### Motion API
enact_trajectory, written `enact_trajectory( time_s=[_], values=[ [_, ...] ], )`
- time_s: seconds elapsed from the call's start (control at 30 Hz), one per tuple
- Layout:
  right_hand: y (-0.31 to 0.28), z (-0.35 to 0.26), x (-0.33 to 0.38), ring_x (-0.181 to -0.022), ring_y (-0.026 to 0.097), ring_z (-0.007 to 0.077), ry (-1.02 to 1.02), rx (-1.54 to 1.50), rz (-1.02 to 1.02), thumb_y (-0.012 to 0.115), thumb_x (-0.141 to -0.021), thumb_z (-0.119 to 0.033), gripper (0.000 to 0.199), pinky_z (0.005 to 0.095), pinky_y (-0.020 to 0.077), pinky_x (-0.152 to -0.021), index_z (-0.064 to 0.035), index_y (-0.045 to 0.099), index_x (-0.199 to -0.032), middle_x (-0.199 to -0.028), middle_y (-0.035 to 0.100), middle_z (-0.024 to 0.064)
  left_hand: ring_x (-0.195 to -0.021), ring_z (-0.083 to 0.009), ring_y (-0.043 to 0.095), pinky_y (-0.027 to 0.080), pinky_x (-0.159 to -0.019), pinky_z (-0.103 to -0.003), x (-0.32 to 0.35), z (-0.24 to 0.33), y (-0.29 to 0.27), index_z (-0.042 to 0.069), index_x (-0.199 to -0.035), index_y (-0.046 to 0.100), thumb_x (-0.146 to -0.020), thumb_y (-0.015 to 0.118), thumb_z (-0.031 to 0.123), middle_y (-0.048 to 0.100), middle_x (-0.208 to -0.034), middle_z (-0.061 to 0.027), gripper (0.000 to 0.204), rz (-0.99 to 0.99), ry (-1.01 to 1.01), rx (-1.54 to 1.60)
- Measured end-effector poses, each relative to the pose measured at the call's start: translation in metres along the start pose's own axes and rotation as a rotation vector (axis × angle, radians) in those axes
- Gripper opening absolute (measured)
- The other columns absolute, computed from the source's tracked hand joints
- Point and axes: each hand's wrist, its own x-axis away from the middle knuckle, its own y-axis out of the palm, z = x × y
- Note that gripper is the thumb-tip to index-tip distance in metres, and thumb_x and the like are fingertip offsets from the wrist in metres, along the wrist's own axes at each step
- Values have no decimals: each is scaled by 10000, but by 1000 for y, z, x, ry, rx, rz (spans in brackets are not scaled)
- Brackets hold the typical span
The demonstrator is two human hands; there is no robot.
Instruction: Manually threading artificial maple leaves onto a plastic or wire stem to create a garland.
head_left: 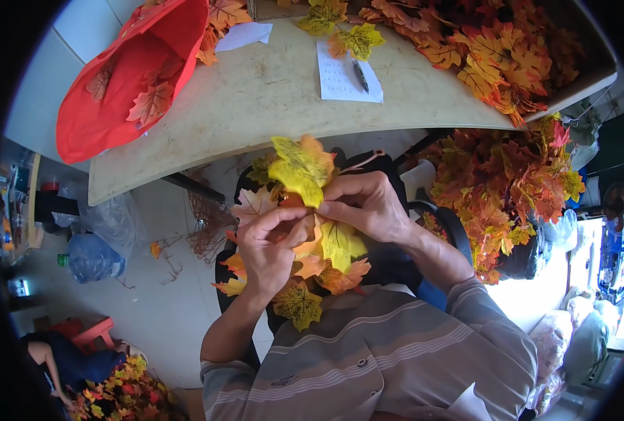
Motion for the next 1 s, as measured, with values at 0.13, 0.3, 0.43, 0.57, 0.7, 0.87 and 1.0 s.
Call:
enact_trajectory(
  time_s=[0.13,0.3,0.43,0.57,0.7,0.87,1.0],
  values=[
    [-6,2,0,-737,671,130,129,-325,-5,673,-842,3,93,219,561,-643,42,668,-926,-841,691,106,-753,-68,623,492,-704,-199,-5,-6,-1,-43,-971,681,-824,671,-33,677,-851,-34,147,-46,75,60],
    [0,3,4,-725,661,100,23,-299,66,699,-819,5,84,213,550,-634,38,682,-895,-838,700,87,-742,-57,604,474,-672,-193,-5,-11,-7,-39,-951,689,-835,638,-41,676,-844,-22,127,-90,-56,221],
    [1,0,9,-698,639,58,-117,-90,114,739,-792,-35,105,200,515,-600,31,699,-863,-799,705,65,-699,-41,555,436,-634,-197,-3,-17,-11,-56,-937,678,-797,637,-48,649,-807,4,146,-56,-63,163],
    [-6,5,10,-709,636,51,-111,34,58,723,-810,-44,109,196,510,-617,31,698,-883,-785,703,59,-739,-79,617,471,-658,-214,-6,-6,-9,-48,-947,682,-782,613,-62,685,-844,-39,180,-164,-84,288],
    [1,4,12,-730,636,55,-125,-36,75,713,-823,-35,99,198,515,-644,33,693,-891,-803,703,54,-717,-101,625,484,-654,-229,-8,-8,-7,-21,-961,665,-813,584,-11,679,-871,-59,169,-134,-253,434],
    [4,-4,10,-751,639,58,-43,-331,103,712,-819,-16,103,193,525,-675,48,682,-895,-840,702,72,-703,-103,630,491,-660,-224,-11,-14,-9,-32,-938,673,-823,650,-15,683,-828,-66,118,-131,-242,435],
    [1,-4,11,-761,638,57,-77,-158,77,715,-815,-12,136,202,531,-694,25,690,-943,-870,707,64,-752,-115,648,503,-703,-232,-11,-6,-2,-41,-947,681,-810,661,-18,697,-880,-86,140,-133,-221,500]
  ],
)
